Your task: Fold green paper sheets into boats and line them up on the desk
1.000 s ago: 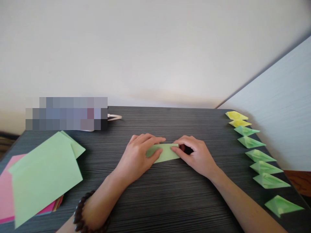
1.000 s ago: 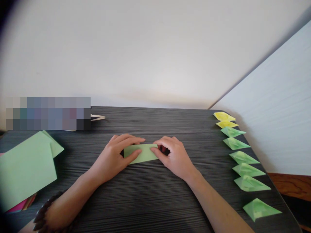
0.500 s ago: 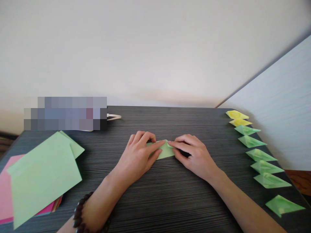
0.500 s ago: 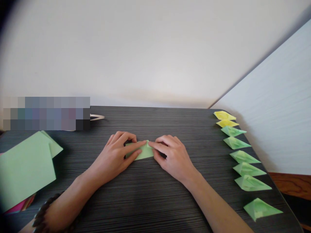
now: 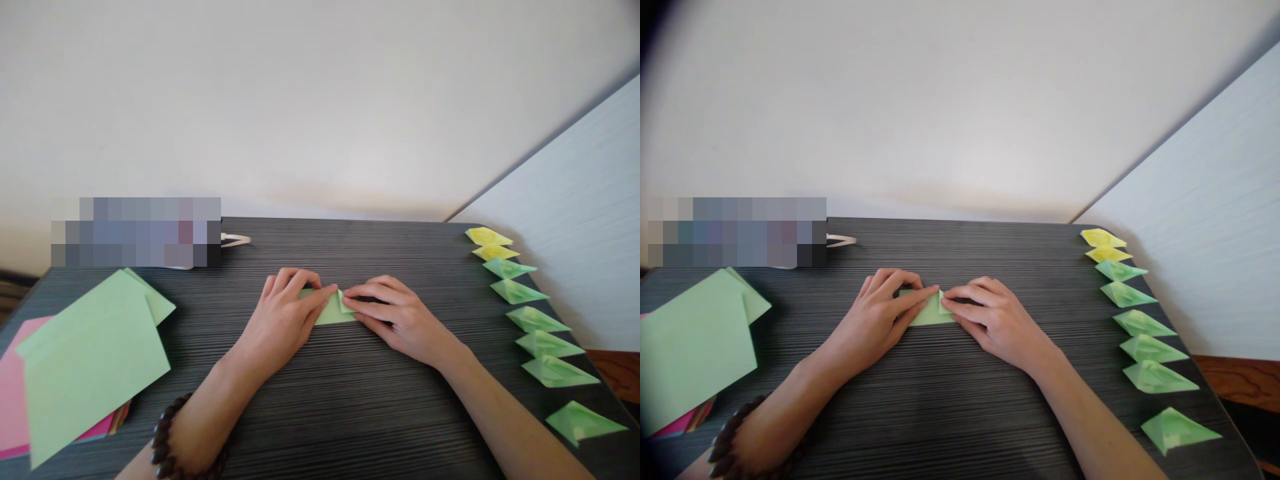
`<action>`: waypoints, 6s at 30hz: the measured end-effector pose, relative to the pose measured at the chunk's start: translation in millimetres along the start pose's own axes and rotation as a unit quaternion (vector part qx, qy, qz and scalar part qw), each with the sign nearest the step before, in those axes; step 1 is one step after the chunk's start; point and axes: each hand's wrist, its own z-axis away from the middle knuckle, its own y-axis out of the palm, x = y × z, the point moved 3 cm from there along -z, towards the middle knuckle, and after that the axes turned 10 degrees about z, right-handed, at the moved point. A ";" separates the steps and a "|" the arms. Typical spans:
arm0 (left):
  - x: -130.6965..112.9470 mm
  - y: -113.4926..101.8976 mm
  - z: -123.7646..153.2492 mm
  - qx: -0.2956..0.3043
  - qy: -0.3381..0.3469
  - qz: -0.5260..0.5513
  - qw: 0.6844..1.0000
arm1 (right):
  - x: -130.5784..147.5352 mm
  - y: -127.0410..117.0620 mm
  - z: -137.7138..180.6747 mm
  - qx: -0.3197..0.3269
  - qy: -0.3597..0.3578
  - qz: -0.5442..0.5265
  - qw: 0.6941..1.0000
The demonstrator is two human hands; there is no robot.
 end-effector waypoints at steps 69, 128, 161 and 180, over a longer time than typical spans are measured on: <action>-19.8 4.1 -0.9 -0.027 -0.021 -0.109 0.993 | 34.7 -11.7 -1.2 0.084 0.031 0.175 0.981; -16.0 -1.6 -0.4 -0.035 -0.133 0.331 0.934 | 8.3 6.3 5.5 -0.025 0.145 -0.256 0.955; -17.7 2.4 6.4 0.005 -0.177 0.422 0.889 | 12.1 -0.2 5.9 -0.051 0.169 -0.387 0.905; -15.4 5.5 6.4 -0.022 -0.207 0.493 0.845 | 16.3 -2.7 3.0 -0.027 0.154 -0.374 0.914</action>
